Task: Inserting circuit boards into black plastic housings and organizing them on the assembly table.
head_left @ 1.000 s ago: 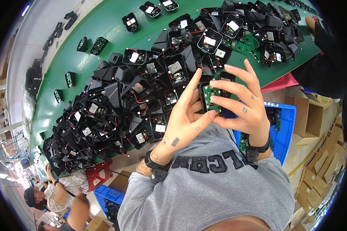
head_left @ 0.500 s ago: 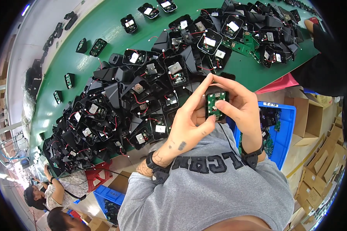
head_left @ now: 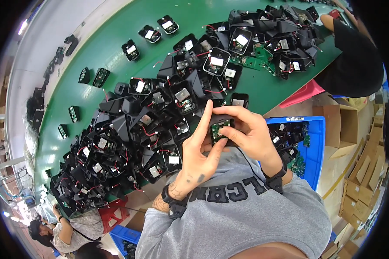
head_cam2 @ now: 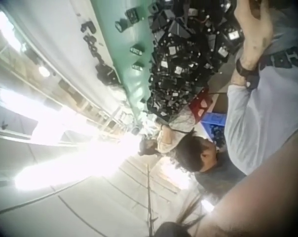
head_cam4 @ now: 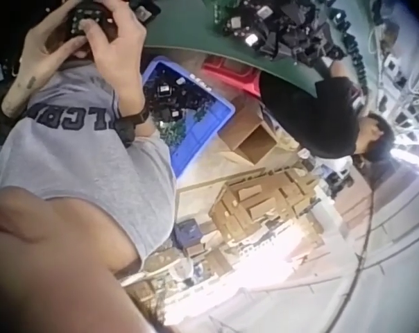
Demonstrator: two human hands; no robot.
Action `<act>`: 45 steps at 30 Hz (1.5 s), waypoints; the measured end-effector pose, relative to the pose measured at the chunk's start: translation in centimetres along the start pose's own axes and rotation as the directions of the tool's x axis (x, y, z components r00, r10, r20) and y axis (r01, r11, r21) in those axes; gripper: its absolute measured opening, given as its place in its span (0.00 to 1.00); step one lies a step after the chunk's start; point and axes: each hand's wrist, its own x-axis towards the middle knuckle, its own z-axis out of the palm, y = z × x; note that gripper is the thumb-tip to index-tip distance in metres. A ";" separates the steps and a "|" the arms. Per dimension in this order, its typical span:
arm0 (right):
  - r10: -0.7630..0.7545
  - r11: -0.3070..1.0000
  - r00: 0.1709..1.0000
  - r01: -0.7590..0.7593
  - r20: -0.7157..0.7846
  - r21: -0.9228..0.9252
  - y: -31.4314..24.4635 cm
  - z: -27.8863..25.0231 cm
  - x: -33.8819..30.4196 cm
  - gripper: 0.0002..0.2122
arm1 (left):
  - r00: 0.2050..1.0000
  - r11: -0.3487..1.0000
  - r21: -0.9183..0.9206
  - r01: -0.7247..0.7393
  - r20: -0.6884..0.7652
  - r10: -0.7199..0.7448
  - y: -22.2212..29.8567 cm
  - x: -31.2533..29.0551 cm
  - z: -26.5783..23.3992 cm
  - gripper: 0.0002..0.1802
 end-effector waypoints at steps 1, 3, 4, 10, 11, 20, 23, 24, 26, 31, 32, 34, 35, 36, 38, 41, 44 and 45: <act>0.006 0.999 1.000 -0.006 -0.001 0.036 0.1 -0.1 0.1 0.19 | 1.000 1.000 0.001 -0.009 0.009 0.009 0.0 0.0 -0.1 0.43; -0.042 0.998 0.998 0.044 0.039 -0.040 -0.1 -0.7 0.3 0.19 | 1.000 1.000 0.007 0.000 0.029 0.000 0.0 0.1 -0.5 0.43; -0.078 0.990 0.993 0.087 0.084 -0.110 -0.2 -0.9 0.6 0.19 | 0.998 1.000 -0.026 -0.016 0.054 0.017 0.3 0.0 -0.7 0.44; -0.646 0.437 0.744 0.179 -0.170 -0.882 2.8 -9.1 5.3 0.13 | 0.989 0.999 0.027 -0.028 -0.146 0.032 8.0 0.3 -6.6 0.29; -0.645 0.319 0.751 0.093 -0.143 -0.943 3.2 -10.0 5.9 0.15 | 0.974 0.970 0.188 -0.155 -0.135 0.182 8.3 1.5 -8.6 0.28; -0.636 0.313 0.752 0.046 -0.173 -0.949 4.9 -9.6 5.1 0.17 | 0.928 0.432 0.880 0.198 -0.311 0.207 6.1 16.2 -25.7 0.28; -0.653 0.546 0.682 0.124 -0.328 -0.828 3.9 -9.0 4.2 0.17 | 0.956 0.100 0.972 0.213 -0.229 0.182 1.8 19.0 -31.2 0.25; -0.684 0.505 0.662 0.126 -0.307 -0.854 3.7 -8.9 3.7 0.12 | 0.971 -0.044 0.974 0.220 -0.215 0.103 1.5 19.8 -31.2 0.24; -0.538 0.788 0.674 0.188 -0.506 -0.587 5.6 -9.2 3.0 0.08 | 0.964 -0.158 0.956 0.247 -0.226 0.139 1.4 20.8 -30.4 0.25; -0.417 0.889 0.623 0.129 -0.662 -0.439 8.2 -8.6 1.3 0.08 | 0.958 -0.046 0.980 0.196 -0.181 0.222 2.0 21.2 -26.0 0.25; -0.451 0.850 0.608 0.068 -0.653 -0.523 8.2 -8.4 1.2 0.09 | 0.962 -0.022 0.991 0.134 -0.125 0.244 1.5 21.4 -25.8 0.25; -0.553 0.724 0.602 0.006 -0.575 -0.690 8.1 -8.4 1.7 0.10 | 0.954 0.037 0.999 0.040 -0.049 0.295 0.9 21.5 -26.0 0.23; -0.611 0.629 0.603 -0.024 -0.513 -0.777 7.6 -8.0 2.0 0.11 | 0.949 0.063 0.998 0.016 -0.036 0.314 0.8 21.8 -26.1 0.21; -0.655 0.539 0.621 -0.015 -0.430 -0.842 6.8 -7.9 2.2 0.11 | 0.955 0.186 0.983 -0.013 -0.043 0.294 1.3 21.7 -26.5 0.21; -0.667 0.441 0.667 -0.006 -0.333 -0.897 5.7 -7.9 2.3 0.11 | 0.953 0.410 0.912 -0.025 -0.102 0.284 3.4 20.8 -26.5 0.19; -0.504 0.495 0.813 -0.003 -0.290 -0.869 5.3 -9.4 1.5 0.09 | 0.940 0.779 0.626 -0.028 -0.250 0.234 9.9 17.4 -23.4 0.17; -0.405 0.525 0.889 0.036 -0.213 -0.850 4.8 -10.3 0.2 0.05 | 0.911 0.990 -0.015 -0.143 -0.394 0.126 12.6 12.3 -16.4 0.19; -0.388 0.520 0.893 0.009 -0.227 -0.854 4.4 -10.4 -0.3 0.05 | 0.915 0.985 -0.081 -0.150 -0.390 0.107 12.4 10.1 -14.0 0.20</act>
